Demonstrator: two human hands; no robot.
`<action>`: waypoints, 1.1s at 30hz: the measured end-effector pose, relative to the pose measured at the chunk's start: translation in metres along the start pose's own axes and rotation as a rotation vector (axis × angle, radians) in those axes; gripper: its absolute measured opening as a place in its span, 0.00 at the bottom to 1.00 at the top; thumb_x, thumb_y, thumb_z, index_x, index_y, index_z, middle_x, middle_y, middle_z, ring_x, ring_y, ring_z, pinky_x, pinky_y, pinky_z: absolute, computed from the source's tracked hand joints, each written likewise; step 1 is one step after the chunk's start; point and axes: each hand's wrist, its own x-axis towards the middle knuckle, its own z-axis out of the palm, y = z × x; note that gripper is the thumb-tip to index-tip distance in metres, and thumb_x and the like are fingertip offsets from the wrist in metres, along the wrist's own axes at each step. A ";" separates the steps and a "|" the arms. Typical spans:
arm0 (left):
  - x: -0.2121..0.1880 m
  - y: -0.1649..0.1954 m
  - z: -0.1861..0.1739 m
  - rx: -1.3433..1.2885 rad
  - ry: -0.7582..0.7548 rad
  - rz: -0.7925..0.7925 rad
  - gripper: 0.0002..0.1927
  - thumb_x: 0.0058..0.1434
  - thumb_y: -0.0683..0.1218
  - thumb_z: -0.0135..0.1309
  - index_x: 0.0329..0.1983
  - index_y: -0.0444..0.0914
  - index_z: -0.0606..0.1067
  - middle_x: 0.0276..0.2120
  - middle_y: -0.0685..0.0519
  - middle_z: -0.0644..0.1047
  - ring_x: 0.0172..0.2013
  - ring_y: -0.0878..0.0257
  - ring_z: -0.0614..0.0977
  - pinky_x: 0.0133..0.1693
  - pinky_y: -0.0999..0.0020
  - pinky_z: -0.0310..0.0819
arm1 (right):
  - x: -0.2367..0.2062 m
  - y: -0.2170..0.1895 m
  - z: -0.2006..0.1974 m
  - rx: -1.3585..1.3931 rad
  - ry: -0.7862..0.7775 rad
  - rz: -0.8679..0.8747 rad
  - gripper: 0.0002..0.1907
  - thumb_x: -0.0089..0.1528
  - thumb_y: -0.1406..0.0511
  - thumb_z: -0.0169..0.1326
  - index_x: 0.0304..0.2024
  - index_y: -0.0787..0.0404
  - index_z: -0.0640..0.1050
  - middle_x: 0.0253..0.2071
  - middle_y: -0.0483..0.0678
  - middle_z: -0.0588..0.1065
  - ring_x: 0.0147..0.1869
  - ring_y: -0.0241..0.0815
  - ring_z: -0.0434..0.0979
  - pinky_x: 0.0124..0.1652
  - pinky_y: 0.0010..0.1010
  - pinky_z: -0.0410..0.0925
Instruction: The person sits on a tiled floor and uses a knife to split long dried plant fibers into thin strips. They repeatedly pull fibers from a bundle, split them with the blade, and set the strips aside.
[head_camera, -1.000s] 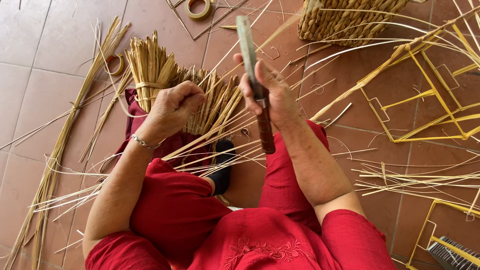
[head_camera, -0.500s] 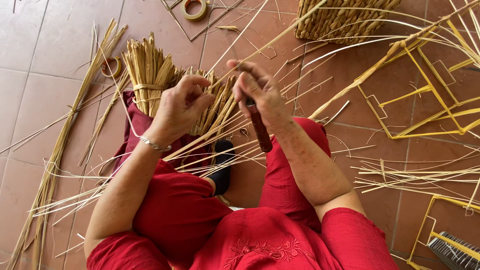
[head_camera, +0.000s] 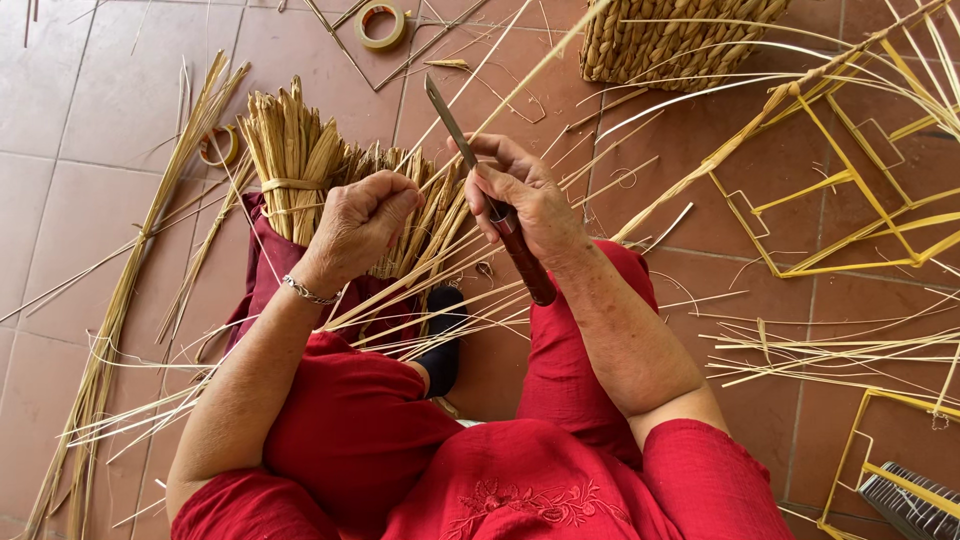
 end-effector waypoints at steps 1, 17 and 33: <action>-0.001 0.000 -0.002 0.005 -0.006 0.002 0.06 0.71 0.43 0.56 0.44 0.34 0.80 0.21 0.57 0.76 0.22 0.75 0.72 0.23 0.75 0.66 | 0.001 0.000 -0.001 -0.022 0.005 -0.012 0.21 0.74 0.63 0.49 0.66 0.66 0.68 0.33 0.45 0.74 0.25 0.31 0.70 0.23 0.20 0.67; -0.022 0.009 -0.030 0.146 -0.082 -0.053 0.08 0.70 0.44 0.57 0.43 0.35 0.81 0.21 0.55 0.76 0.23 0.73 0.70 0.25 0.74 0.66 | -0.007 -0.020 -0.039 -0.068 0.242 -0.220 0.18 0.70 0.61 0.60 0.60 0.60 0.77 0.31 0.44 0.75 0.28 0.31 0.72 0.24 0.24 0.68; -0.033 0.002 -0.062 0.221 0.121 -0.026 0.06 0.69 0.42 0.57 0.43 0.34 0.81 0.27 0.56 0.80 0.25 0.74 0.73 0.26 0.74 0.67 | -0.017 -0.048 -0.082 0.051 0.516 -0.409 0.21 0.74 0.58 0.55 0.64 0.64 0.76 0.31 0.47 0.74 0.26 0.39 0.73 0.26 0.30 0.68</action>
